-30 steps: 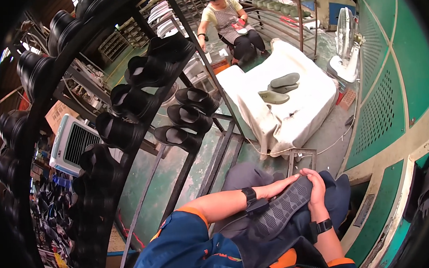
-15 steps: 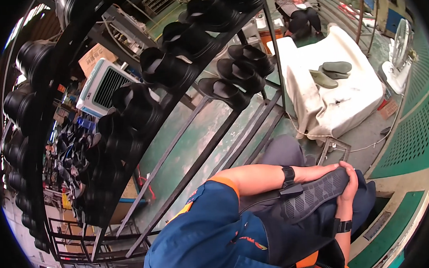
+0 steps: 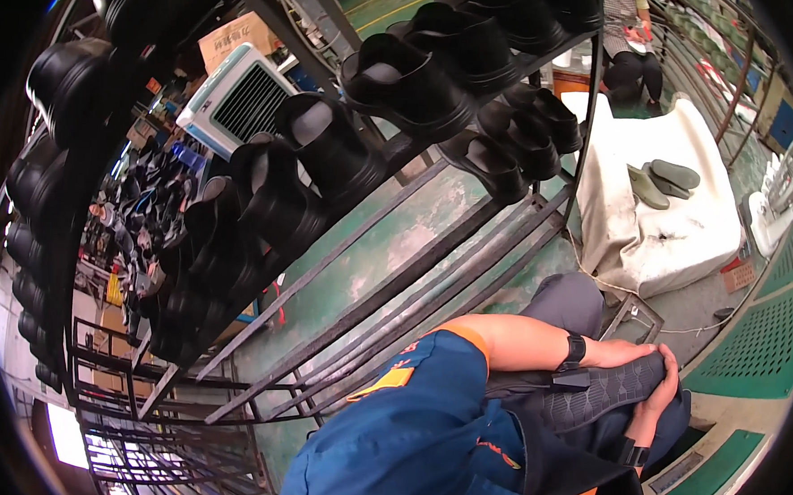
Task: Inspecting shoes and placing them onto a storage rack.
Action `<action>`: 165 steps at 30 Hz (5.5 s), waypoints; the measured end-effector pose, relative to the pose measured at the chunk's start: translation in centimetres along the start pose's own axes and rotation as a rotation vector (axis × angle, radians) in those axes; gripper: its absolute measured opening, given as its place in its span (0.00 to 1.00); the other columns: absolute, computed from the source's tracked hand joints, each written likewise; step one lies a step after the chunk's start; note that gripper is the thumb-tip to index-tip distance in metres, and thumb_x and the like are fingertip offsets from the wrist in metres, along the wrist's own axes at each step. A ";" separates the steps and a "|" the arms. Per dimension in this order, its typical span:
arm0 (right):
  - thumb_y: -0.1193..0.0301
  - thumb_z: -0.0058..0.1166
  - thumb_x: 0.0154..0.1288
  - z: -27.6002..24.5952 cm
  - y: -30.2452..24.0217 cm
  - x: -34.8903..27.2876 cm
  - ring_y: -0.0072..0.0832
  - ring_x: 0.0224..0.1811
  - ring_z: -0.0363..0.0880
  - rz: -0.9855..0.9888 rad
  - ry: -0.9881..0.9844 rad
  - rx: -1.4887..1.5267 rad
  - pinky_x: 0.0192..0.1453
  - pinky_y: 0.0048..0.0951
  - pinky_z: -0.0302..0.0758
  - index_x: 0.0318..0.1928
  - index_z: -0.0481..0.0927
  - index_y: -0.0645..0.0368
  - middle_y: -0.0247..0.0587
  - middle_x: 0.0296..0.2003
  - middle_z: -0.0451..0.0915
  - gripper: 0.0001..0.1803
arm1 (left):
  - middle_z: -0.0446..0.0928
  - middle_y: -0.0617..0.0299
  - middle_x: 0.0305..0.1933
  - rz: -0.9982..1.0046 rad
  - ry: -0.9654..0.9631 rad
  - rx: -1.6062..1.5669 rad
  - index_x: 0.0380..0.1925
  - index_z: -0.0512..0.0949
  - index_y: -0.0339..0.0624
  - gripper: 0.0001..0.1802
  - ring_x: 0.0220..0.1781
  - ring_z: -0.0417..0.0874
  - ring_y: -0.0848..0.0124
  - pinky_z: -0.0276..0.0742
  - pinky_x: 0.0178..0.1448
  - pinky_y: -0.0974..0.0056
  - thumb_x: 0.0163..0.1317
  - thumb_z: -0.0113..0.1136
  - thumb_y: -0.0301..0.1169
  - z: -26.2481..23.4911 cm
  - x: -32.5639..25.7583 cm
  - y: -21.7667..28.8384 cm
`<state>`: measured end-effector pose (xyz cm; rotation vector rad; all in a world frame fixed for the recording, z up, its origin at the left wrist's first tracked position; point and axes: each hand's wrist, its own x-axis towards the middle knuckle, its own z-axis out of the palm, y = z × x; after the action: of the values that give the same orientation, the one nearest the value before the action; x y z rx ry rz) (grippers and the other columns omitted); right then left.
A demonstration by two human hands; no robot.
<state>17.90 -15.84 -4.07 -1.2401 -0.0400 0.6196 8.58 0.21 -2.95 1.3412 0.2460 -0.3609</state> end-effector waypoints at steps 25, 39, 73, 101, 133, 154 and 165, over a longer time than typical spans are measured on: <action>0.67 0.38 0.73 0.6 -2.7 -0.2 0.31 0.48 0.78 -0.167 -0.107 -0.918 0.56 0.30 0.72 0.47 0.81 0.69 0.44 0.44 0.82 0.21 | 0.65 0.50 0.73 -0.049 0.010 0.161 0.70 0.66 0.46 0.37 0.75 0.64 0.55 0.56 0.77 0.59 0.74 0.31 0.60 -0.1 -0.4 0.9; 0.63 0.42 0.73 0.6 -1.5 -0.2 0.33 0.55 0.77 0.093 -0.016 -0.063 0.64 0.32 0.70 0.54 0.79 0.69 0.47 0.50 0.80 0.22 | 0.55 0.50 0.78 -0.059 0.000 0.199 0.76 0.51 0.44 0.42 0.79 0.55 0.55 0.51 0.79 0.58 0.73 0.29 0.62 0.0 0.9 0.4; 0.67 0.49 0.66 2.4 -0.9 -2.2 0.21 0.35 0.79 0.017 -0.103 0.008 0.43 0.23 0.72 0.36 0.84 0.67 0.36 0.33 0.83 0.15 | 0.83 0.63 0.36 -0.360 -0.190 -0.584 0.40 0.81 0.48 0.17 0.34 0.83 0.75 0.79 0.37 0.69 0.67 0.56 0.49 -0.3 5.0 0.9; 0.70 0.55 0.65 6.0 -3.4 -5.9 0.25 0.42 0.79 -0.080 -0.038 -0.250 0.49 0.27 0.72 0.34 0.81 0.73 0.43 0.37 0.84 0.14 | 0.82 0.61 0.44 -0.259 0.033 -0.482 0.46 0.81 0.42 0.18 0.44 0.82 0.72 0.76 0.51 0.68 0.68 0.53 0.42 0.8 -0.1 2.6; 0.43 0.38 0.68 -0.4 -3.7 1.3 0.41 0.33 0.84 0.325 0.008 0.295 0.45 0.36 0.82 0.40 0.82 0.70 0.52 0.33 0.85 0.37 | 0.50 0.54 0.80 0.507 -0.296 0.109 0.72 0.62 0.43 0.35 0.81 0.48 0.60 0.42 0.81 0.55 0.75 0.34 0.54 -1.5 -4.3 3.5; 0.55 0.42 0.72 -0.4 -1.8 1.6 0.34 0.38 0.83 0.033 0.266 0.326 0.49 0.32 0.80 0.38 0.82 0.65 0.48 0.36 0.85 0.25 | 0.77 0.46 0.55 0.746 0.004 -0.156 0.36 0.77 0.36 0.32 0.67 0.69 0.56 0.59 0.73 0.56 0.76 0.27 0.49 1.7 -3.3 3.0; 0.50 0.41 0.71 0.1 -0.9 0.4 0.33 0.46 0.81 -0.146 0.222 0.274 0.57 0.33 0.76 0.42 0.80 0.63 0.47 0.41 0.83 0.27 | 0.76 0.46 0.51 0.927 0.132 0.090 0.46 0.77 0.33 0.38 0.66 0.71 0.55 0.56 0.74 0.53 0.72 0.27 0.57 3.0 -4.2 3.1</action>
<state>18.62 -15.76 -3.37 -1.0224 0.1350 0.3451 5.88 -1.64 2.07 1.4230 -0.2949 0.5010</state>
